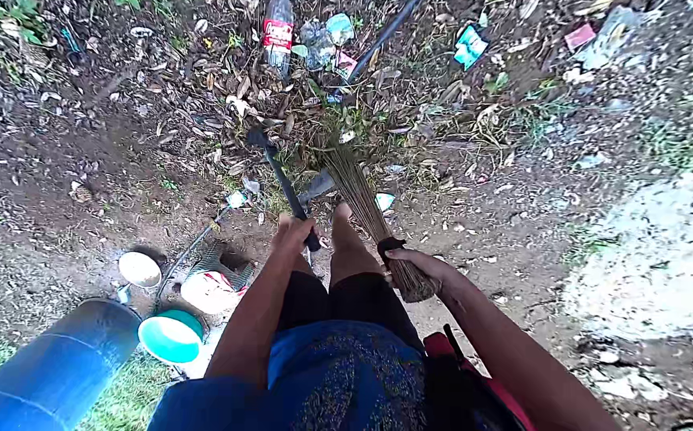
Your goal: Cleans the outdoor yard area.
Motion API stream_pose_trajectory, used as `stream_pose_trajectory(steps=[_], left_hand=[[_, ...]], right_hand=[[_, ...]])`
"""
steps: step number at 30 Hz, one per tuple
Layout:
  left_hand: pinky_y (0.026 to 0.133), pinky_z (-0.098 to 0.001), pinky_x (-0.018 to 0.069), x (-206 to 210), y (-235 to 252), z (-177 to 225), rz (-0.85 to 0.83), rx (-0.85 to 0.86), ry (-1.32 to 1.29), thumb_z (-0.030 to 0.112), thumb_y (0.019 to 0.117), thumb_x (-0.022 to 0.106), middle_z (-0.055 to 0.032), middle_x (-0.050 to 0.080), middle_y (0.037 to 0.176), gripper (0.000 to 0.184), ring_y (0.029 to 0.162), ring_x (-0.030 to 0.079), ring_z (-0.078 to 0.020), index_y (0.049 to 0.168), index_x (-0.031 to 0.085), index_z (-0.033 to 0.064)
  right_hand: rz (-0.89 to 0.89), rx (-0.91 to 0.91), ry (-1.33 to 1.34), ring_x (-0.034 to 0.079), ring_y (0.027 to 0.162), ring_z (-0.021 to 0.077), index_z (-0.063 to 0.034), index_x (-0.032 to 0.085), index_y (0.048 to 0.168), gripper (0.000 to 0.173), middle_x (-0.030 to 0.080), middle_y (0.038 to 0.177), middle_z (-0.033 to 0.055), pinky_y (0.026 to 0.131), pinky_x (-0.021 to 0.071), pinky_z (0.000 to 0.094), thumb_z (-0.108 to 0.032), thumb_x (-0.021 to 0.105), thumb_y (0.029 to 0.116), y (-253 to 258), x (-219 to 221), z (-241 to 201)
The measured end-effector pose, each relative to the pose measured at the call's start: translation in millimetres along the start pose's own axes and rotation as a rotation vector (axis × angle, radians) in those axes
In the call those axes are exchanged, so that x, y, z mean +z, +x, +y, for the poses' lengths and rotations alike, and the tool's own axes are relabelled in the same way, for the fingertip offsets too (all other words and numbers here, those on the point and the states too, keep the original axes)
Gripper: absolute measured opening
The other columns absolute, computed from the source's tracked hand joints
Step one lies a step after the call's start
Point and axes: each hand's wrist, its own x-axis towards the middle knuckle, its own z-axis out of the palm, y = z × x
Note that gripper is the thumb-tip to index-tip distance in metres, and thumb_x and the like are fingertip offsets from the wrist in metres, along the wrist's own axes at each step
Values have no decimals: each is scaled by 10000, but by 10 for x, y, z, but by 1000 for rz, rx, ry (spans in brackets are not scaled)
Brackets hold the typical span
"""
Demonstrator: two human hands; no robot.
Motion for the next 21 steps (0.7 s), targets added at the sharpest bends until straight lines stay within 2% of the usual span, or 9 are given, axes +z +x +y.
stream_pose_trajectory(steps=[2, 5, 7, 8, 10, 14, 16, 18, 21], left_hand=[[563, -271, 525, -148, 286, 50, 6, -29, -21, 118, 1043, 499, -24, 524, 709, 169, 552, 548, -117, 1172, 488, 11], [555, -297, 524, -329, 661, 94, 107, -67, 11, 171, 1036, 520, -57, 552, 755, 271, 572, 554, -136, 1253, 477, 14], [671, -378, 555, -508, 963, 108, 254, -29, 160, 121, 968, 624, -165, 624, 943, 453, 738, 625, -219, 1364, 466, -34], [786, -435, 584, -634, 1148, 173, 295, -32, 234, 117, 942, 668, -234, 633, 1119, 610, 898, 673, -289, 1461, 384, -33], [857, -497, 591, -905, 1577, 208, 357, -28, 335, 133, 905, 731, -292, 617, 1237, 664, 1012, 685, -360, 1454, 408, -54], [808, -510, 589, -1337, 1995, 463, 368, -136, 721, 177, 971, 629, -275, 619, 1225, 551, 975, 687, -353, 1446, 432, -22], [882, -540, 571, -1566, 2158, 628, 380, -199, 857, 218, 982, 636, -280, 625, 1250, 502, 1046, 683, -372, 1391, 506, -42], [867, -480, 577, -1777, 2382, 755, 349, -236, 868, 204, 976, 664, -248, 650, 1192, 461, 991, 688, -314, 1341, 545, -51], [859, -526, 550, -1760, 2597, 890, 337, -146, 946, 190, 979, 655, -272, 641, 1151, 454, 962, 665, -348, 1335, 542, -68]], right_hand=[[39, -16, -12, 718, 893, 265, -86, 452, 1373, 372, 677, 1023, 121, 801, 621, 447, -285, 505, 1063, 83, 40, -9], [168, 15, 93, 700, 887, 313, -237, 149, 1602, 694, 645, 1104, 174, 747, 606, 486, -291, 566, 1050, 366, 146, 19], [200, 3, 127, 689, 809, 297, -289, 106, 1614, 776, 636, 1047, 161, 690, 603, 468, -297, 616, 1029, 592, 173, 47], [205, 5, 138, 684, 775, 293, -283, 143, 1604, 752, 634, 1001, 154, 674, 601, 466, -314, 621, 1025, 696, 169, 25], [187, 37, 167, 682, 772, 280, -243, 241, 1557, 645, 637, 958, 134, 691, 602, 472, -319, 606, 1030, 895, 112, -39], [271, 90, -17, 670, 771, 209, -141, 418, 1443, 539, 649, 994, 104, 695, 592, 394, -257, 677, 985, 1390, -98, -244], [339, 42, -162, 670, 952, 293, -181, 293, 1565, 798, 609, 1226, 187, 783, 588, 475, -151, 753, 915, 1604, -187, -355], [396, -11, -248, 636, 1115, 362, -219, 102, 1645, 1071, 510, 1421, 243, 863, 574, 538, -48, 788, 841, 1702, -183, -390], [443, -50, -383, 611, 1181, 392, -222, 107, 1655, 1142, 498, 1443, 265, 910, 551, 586, -23, 812, 779, 1809, -59, -336]])
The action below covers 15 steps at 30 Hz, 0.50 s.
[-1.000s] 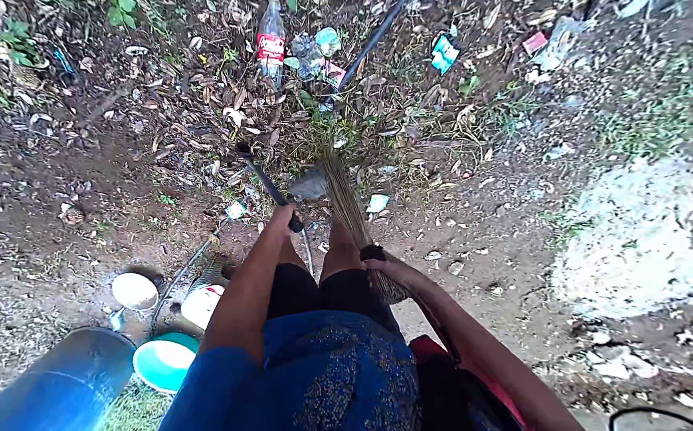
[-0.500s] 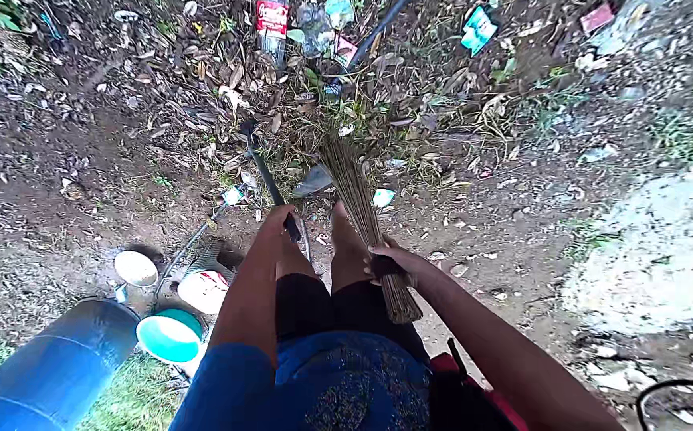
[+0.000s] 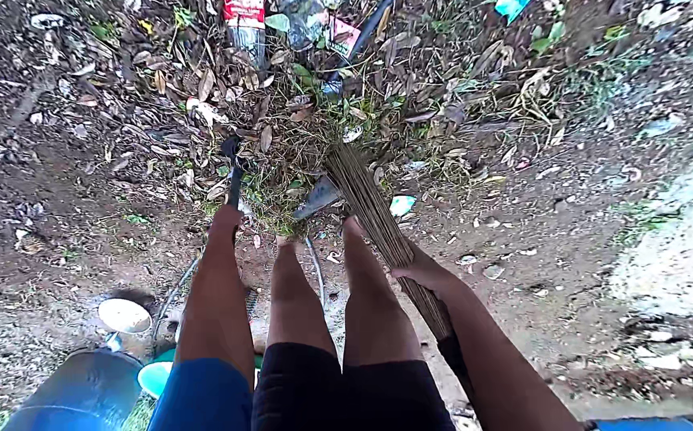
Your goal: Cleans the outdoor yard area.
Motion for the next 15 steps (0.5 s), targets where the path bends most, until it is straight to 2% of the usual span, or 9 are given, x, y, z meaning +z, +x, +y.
stream_pose_trajectory(steps=[2, 3, 4, 7, 9, 11, 13, 15], left_hand=[[872, -580, 551, 145, -260, 152, 4, 50, 71, 151, 937, 675, -296, 648, 1148, 481, 981, 680, -396, 1329, 526, -85], [826, -540, 563, 213, -408, 231, -25, 72, 66, 147, 941, 659, -262, 655, 1086, 452, 911, 682, -352, 1307, 523, -82], [782, -496, 557, 286, -554, 272, -73, 87, 32, 149, 956, 643, -222, 658, 1004, 391, 832, 663, -299, 1256, 555, -85], [627, -339, 550, 376, -943, 166, -207, 123, -26, 113, 968, 611, -91, 610, 785, 288, 616, 604, -152, 1185, 552, -67], [550, -262, 521, 276, -1278, 2, -272, 157, -93, 82, 987, 583, -19, 535, 698, 256, 530, 548, -90, 1196, 494, -36], [530, -257, 509, 159, -1558, -173, -320, 157, -116, 78, 1005, 575, -14, 495, 699, 337, 517, 520, -91, 1288, 420, -19], [512, -251, 489, 114, -1360, -216, -327, 160, -137, 76, 1008, 575, -12, 469, 729, 413, 516, 494, -90, 1365, 378, 7], [549, -255, 470, 107, -903, -145, -316, 171, -114, 87, 1022, 569, -27, 486, 776, 407, 561, 482, -96, 1386, 413, -6]], right_hand=[[-27, 5, -125, 616, 1182, 414, -242, 159, 1647, 1137, 563, 1374, 275, 950, 517, 621, -82, 846, 754, -34, 198, 3], [-59, -5, -151, 625, 1157, 416, -256, 138, 1651, 1150, 574, 1356, 274, 939, 519, 623, -104, 850, 760, -49, 305, -48], [-91, -19, -159, 650, 1088, 409, -262, 118, 1650, 1147, 579, 1330, 271, 885, 544, 612, -113, 843, 774, -75, 419, -93], [-166, -37, -162, 675, 1006, 392, -253, 42, 1656, 1164, 538, 1377, 279, 825, 572, 576, -112, 814, 797, -221, 646, -146], [-195, -42, -178, 673, 1002, 407, -271, 38, 1656, 1178, 578, 1306, 288, 835, 560, 597, -124, 820, 787, -492, 663, -64], [-187, -34, -182, 644, 1080, 455, -270, 41, 1660, 1204, 612, 1261, 302, 904, 511, 658, -150, 847, 773, -793, 623, 134], [-82, -48, -193, 652, 1044, 493, -270, 61, 1663, 1205, 643, 1197, 314, 877, 504, 696, -177, 853, 759, -667, 532, 229], [15, -45, -207, 644, 1072, 500, -239, 98, 1662, 1155, 637, 1225, 317, 889, 501, 700, -190, 845, 782, -304, 502, 131]])
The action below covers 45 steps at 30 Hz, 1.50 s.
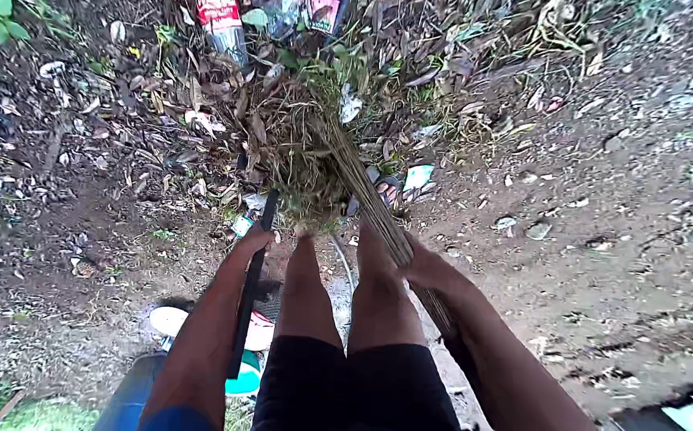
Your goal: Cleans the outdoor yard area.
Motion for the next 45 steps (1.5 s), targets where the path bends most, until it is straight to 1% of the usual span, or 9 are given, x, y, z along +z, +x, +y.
stream_pose_trajectory(steps=[4, 6, 8, 12, 19, 22, 29, 38, 45], left_hand=[[477, -222, 451, 82, 622, 491, 25, -26, -146, 110, 1011, 555, 15, 489, 636, 81, 483, 469, -68, 1004, 558, 30], [456, -203, 435, 274, 679, 692, -14, -15, -256, 91, 1010, 511, 24, 475, 606, 96, 460, 453, -57, 951, 563, 38], [457, -188, 436, 377, 515, 717, -59, 21, -287, 107, 1016, 498, 41, 443, 615, 79, 463, 443, -46, 946, 522, 80], [410, -148, 395, 283, 49, 433, -161, 94, -423, 24, 1016, 453, 64, 418, 514, 251, 402, 415, -14, 780, 492, 99], [370, -116, 401, 130, -1572, 275, -223, 221, -628, 64, 990, 351, 101, 451, 561, 167, 387, 428, 32, 1011, 506, 125], [362, -114, 405, 294, -2305, 373, -197, 327, -635, 90, 976, 399, 101, 489, 574, 159, 380, 444, 35, 1058, 528, 135], [386, -140, 467, 907, -3785, 677, -319, 495, -871, 102, 905, 654, 60, 562, 567, 96, 414, 554, -8, 1001, 667, 98], [390, -143, 475, 1690, -4318, 1642, -422, 746, -922, 64, 897, 655, 22, 583, 578, 112, 433, 585, -27, 1003, 675, 35], [412, -154, 501, 2328, -4346, 3016, -535, 774, -945, 64, 926, 636, 5, 614, 627, 142, 456, 605, -41, 1050, 685, 16]], right_hand=[[-40, 8, -52, 554, 1271, 475, -218, 78, 1665, 1172, 507, 1451, 299, 1010, 458, 673, -196, 845, 779, 443, 43, -353], [-100, -39, -39, 499, 1337, 472, -205, 48, 1669, 1191, 388, 1554, 297, 1046, 438, 667, -213, 852, 789, 340, 147, -405], [-122, -60, -102, 587, 1201, 482, -275, 50, 1667, 1214, 549, 1383, 306, 950, 475, 687, -259, 859, 762, 190, 182, -447], [-204, -140, -40, 629, 1099, 479, -308, 20, 1661, 1260, 595, 1289, 302, 893, 498, 692, -209, 876, 741, -321, 106, -284], [-104, -262, -125, 661, 982, 528, -366, 38, 1659, 1268, 637, 1173, 331, 800, 523, 702, -180, 881, 730, -1475, -60, 194], [-94, -330, -176, 669, 975, 526, -396, -28, 1651, 1186, 675, 1110, 307, 815, 520, 705, -168, 791, 824, -1983, -451, 233], [94, -608, -241, 661, 950, 541, -410, 5, 1651, 1176, 636, 1174, 333, 766, 527, 701, -63, 757, 816, -2954, -1423, 763], [374, -752, -243, 662, 948, 527, -440, 53, 1639, 1224, 679, 1064, 284, 757, 517, 720, -83, 803, 740, -3183, -2664, 1224], [320, -697, -246, 645, 1032, 524, -470, 15, 1635, 1165, 661, 1135, 301, 812, 514, 693, -61, 749, 829, -3349, -4302, 1424]])
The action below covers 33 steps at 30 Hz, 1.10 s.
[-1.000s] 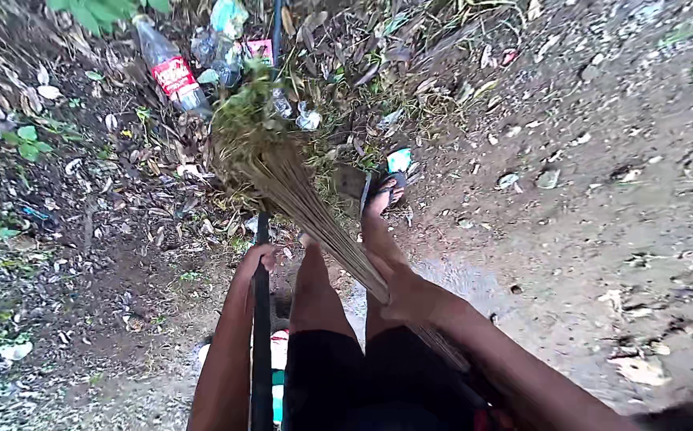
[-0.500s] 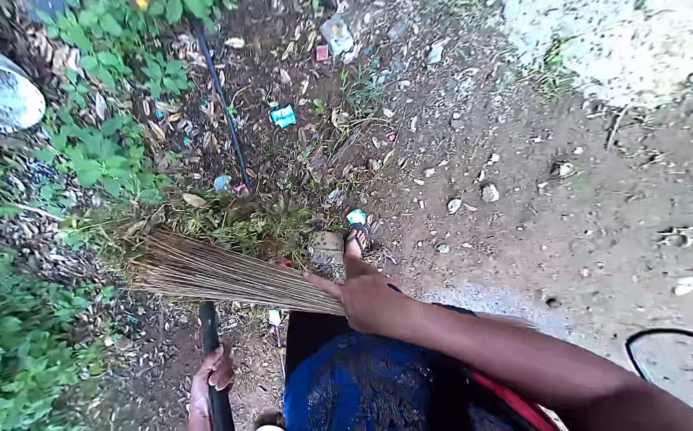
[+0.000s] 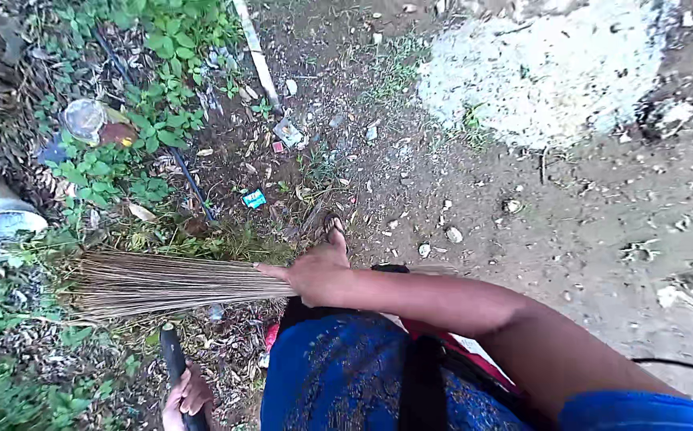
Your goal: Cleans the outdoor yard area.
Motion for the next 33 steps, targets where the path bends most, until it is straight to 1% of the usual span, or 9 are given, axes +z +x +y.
stream_pose_trajectory(steps=[4, 7, 10, 15, 18, 22, 27, 31, 33], left_hand=[[419, -148, 499, 733, 606, -44, -52, -18, 69, 73, 932, 653, 11, 629, 647, 167, 461, 598, -27, 1093, 684, 38], [395, -148, 470, 1284, 1038, -20, -38, -39, 70, 61, 917, 654, 19, 597, 595, 163, 431, 573, -25, 1078, 676, 42], [411, -151, 491, 1847, 1489, -17, -96, -76, 32, 59, 920, 665, 6, 618, 632, 193, 453, 595, -36, 1110, 658, 20], [428, -155, 492, 2741, 2361, -53, -149, -52, 31, 65, 937, 639, 5, 619, 635, 238, 462, 591, -33, 1168, 645, 8], [415, -145, 484, 3389, 2845, -184, -118, -11, 14, 65, 924, 655, 9, 619, 628, 237, 450, 586, -25, 1152, 644, 1], [420, -153, 489, 4378, 3424, -296, -137, 30, 25, 63, 938, 638, 4, 620, 618, 217, 452, 591, -31, 1143, 655, -5], [423, -158, 489, 5371, 4055, -324, -138, 56, 45, 76, 939, 648, 22, 599, 590, 210, 451, 586, -28, 1140, 656, 15], [414, -154, 487, 6072, 4691, -314, -138, 89, 116, 77, 943, 653, 27, 592, 594, 198, 441, 574, -21, 1136, 655, 30], [414, -150, 485, 6380, 5057, -296, -147, 93, 137, 79, 950, 647, 27, 602, 612, 201, 441, 572, -17, 1146, 652, 39]], right_hand=[[23, 10, 61, 653, 973, 532, -458, 45, 1637, 1213, 674, 1053, 298, 779, 509, 712, -25, 774, 770, 57, -683, 441], [48, 31, 86, 653, 973, 531, -450, 53, 1640, 1214, 673, 1053, 298, 788, 505, 711, 9, 761, 766, -52, -1267, 690], [49, 69, 110, 653, 977, 524, -449, 30, 1641, 1195, 671, 1058, 293, 779, 511, 698, 6, 741, 794, -125, -1832, 933], [58, 57, 174, 661, 934, 523, -448, 14, 1640, 1229, 674, 1028, 292, 739, 517, 705, -5, 761, 771, 43, -2756, 1508], [78, 5, 175, 655, 945, 525, -446, 32, 1642, 1192, 672, 1041, 293, 764, 511, 707, -19, 764, 803, 130, -3435, 1953], [104, -44, 146, 652, 961, 533, -444, 60, 1643, 1178, 671, 1051, 302, 775, 507, 715, -2, 759, 804, 107, -4597, 2505], [120, -56, 114, 657, 937, 526, -437, 73, 1644, 1189, 677, 1033, 291, 746, 511, 709, 8, 762, 783, -44, -5879, 2949], [205, -79, 70, 664, 914, 515, -460, 97, 1630, 1233, 676, 1025, 270, 699, 519, 717, -28, 807, 719, 186, -6644, 3392], [208, -84, 43, 657, 965, 517, -456, 92, 1632, 1247, 666, 1087, 273, 737, 519, 724, -54, 825, 708, 344, -7055, 3616]])
